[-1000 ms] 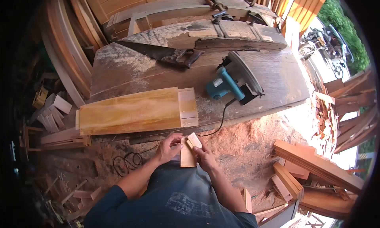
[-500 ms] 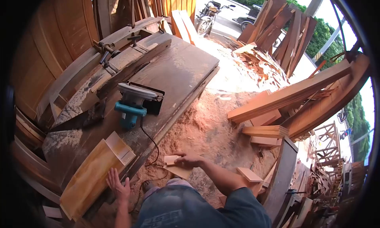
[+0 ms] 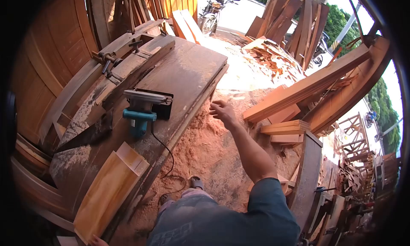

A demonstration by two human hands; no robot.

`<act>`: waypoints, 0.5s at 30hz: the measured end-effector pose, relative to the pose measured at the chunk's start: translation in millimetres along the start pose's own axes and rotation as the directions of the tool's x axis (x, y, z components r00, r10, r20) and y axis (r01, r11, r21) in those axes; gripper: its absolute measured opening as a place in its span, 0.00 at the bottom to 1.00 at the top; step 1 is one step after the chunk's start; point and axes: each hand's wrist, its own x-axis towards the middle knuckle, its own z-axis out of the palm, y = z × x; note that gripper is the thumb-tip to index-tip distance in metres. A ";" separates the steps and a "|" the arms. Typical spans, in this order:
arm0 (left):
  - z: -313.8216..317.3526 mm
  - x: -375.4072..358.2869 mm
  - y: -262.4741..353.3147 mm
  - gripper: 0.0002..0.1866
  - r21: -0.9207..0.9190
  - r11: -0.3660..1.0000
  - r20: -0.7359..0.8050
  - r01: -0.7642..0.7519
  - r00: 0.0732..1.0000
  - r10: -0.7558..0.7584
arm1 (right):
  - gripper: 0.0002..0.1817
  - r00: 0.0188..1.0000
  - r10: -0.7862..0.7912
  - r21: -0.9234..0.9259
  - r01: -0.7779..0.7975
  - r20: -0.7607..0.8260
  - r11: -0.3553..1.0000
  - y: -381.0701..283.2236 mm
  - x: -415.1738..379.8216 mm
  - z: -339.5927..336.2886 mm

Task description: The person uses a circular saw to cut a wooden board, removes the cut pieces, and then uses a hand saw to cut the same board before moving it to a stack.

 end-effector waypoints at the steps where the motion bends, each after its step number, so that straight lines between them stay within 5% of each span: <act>1: 28.1 57.6 -71.1 0.30 -0.010 1.000 0.026 -0.017 1.000 0.017 | 0.24 0.991 0.068 -0.056 -0.062 0.119 0.997 16.7 -17.9 40.5; 3: 61.3 142.3 -164.9 0.32 -0.033 0.998 0.077 -0.049 0.996 0.051 | 0.23 0.940 0.102 -0.263 -0.014 0.326 0.965 44.5 -56.8 112.3; 4: 61.5 146.3 -180.1 0.37 -0.067 0.985 0.035 0.158 0.987 -0.156 | 0.23 0.914 0.069 -0.289 0.055 0.401 0.956 56.9 -72.9 145.1; 5: 69.4 158.2 -199.0 0.42 -0.336 0.857 0.109 0.390 0.920 -0.376 | 0.23 0.877 0.034 -0.302 0.128 0.479 0.945 69.8 -86.8 175.2; 6: 71.8 161.6 -215.1 0.38 -0.489 0.820 0.064 0.297 0.950 -0.306 | 0.23 0.869 0.003 -0.330 0.184 0.495 0.926 81.6 -99.5 205.1; 7: 63.1 152.6 -208.8 0.39 -0.568 0.716 0.143 0.406 0.905 -0.400 | 0.24 0.865 -0.039 -0.356 0.247 0.500 0.902 90.3 -108.8 229.2; 8: 67.6 177.5 -231.6 0.42 -0.688 0.578 0.375 0.439 0.897 -0.235 | 0.24 0.864 -0.087 -0.382 0.307 0.495 0.872 98.3 -117.8 250.1; 9: 52.9 155.7 -212.8 0.45 -0.634 0.542 0.441 0.552 0.833 -0.334 | 0.25 0.877 -0.112 -0.426 0.335 0.468 0.841 106.3 -125.6 269.0; 10: 48.0 153.0 -205.0 0.44 -0.581 0.532 0.452 0.616 0.788 -0.419 | 0.26 0.890 -0.145 -0.472 0.360 0.432 0.805 112.2 -131.1 285.3; 12: 49.6 156.8 -205.8 0.44 -0.674 0.442 0.488 0.592 0.806 -0.336 | 0.30 0.916 -0.258 -0.564 0.394 0.308 0.726 118.8 -141.1 307.9; 15: 63.0 161.6 -203.9 0.39 -0.793 0.251 0.485 0.554 0.825 -0.289 | 0.32 0.944 -0.172 -0.639 0.317 0.280 0.700 134.6 -141.1 318.6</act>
